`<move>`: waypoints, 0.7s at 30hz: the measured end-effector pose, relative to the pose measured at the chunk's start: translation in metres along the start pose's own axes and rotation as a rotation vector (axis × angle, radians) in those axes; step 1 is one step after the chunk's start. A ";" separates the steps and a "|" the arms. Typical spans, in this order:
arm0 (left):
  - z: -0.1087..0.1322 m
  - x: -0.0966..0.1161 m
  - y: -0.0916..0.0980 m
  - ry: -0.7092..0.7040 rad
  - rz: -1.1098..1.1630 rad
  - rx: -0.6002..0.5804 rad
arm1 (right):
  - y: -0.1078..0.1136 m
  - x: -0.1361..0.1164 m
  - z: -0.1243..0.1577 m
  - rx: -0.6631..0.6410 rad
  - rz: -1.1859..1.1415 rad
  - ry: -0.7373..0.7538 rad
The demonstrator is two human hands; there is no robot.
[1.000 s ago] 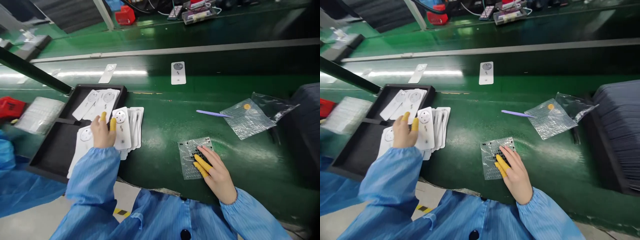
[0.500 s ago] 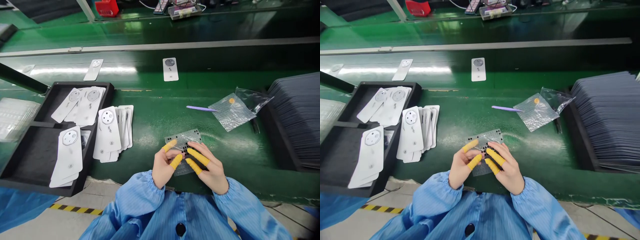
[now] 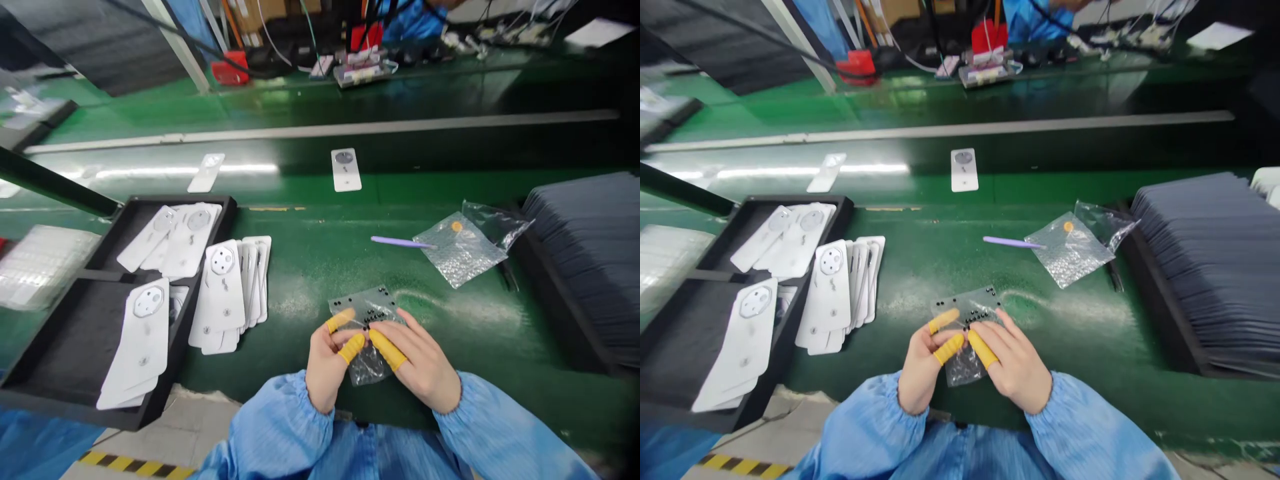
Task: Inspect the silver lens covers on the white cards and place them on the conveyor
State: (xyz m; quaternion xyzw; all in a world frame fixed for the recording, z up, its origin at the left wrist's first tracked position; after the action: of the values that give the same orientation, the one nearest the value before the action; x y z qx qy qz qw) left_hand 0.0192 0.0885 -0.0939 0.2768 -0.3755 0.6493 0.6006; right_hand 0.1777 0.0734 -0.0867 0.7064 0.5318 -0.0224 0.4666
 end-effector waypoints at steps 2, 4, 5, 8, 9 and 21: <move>-0.004 0.001 -0.003 -0.003 0.016 0.006 | -0.003 0.003 -0.002 0.009 0.032 0.042; -0.008 0.002 -0.006 -0.030 0.000 0.020 | -0.006 0.007 -0.006 0.030 0.033 0.062; -0.011 0.001 -0.007 -0.044 -0.018 0.034 | -0.007 0.009 -0.007 0.044 0.005 0.042; -0.014 -0.006 -0.006 -0.097 -0.118 0.058 | -0.010 0.016 -0.012 0.085 -0.160 -0.130; -0.014 -0.008 -0.003 -0.121 -0.176 0.047 | -0.011 0.019 -0.013 0.101 -0.210 -0.193; -0.140 0.193 -0.064 -0.485 -1.306 0.400 | -0.014 0.018 -0.009 0.225 -0.255 -0.151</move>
State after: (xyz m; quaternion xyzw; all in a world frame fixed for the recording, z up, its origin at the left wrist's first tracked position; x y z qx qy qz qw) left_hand 0.0711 0.3137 -0.0068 0.6855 -0.1303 0.1345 0.7036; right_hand 0.1705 0.0926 -0.0994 0.6773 0.5748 -0.1937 0.4164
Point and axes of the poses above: each hand's wrist, its own z-axis away from the middle knuckle, its own y-axis out of the back of the hand, x = y × z, the point moved 3 cm from there along -z, towards the middle knuckle, and after that the axes turned 15 degrees about -z, right-handed, at the moved point
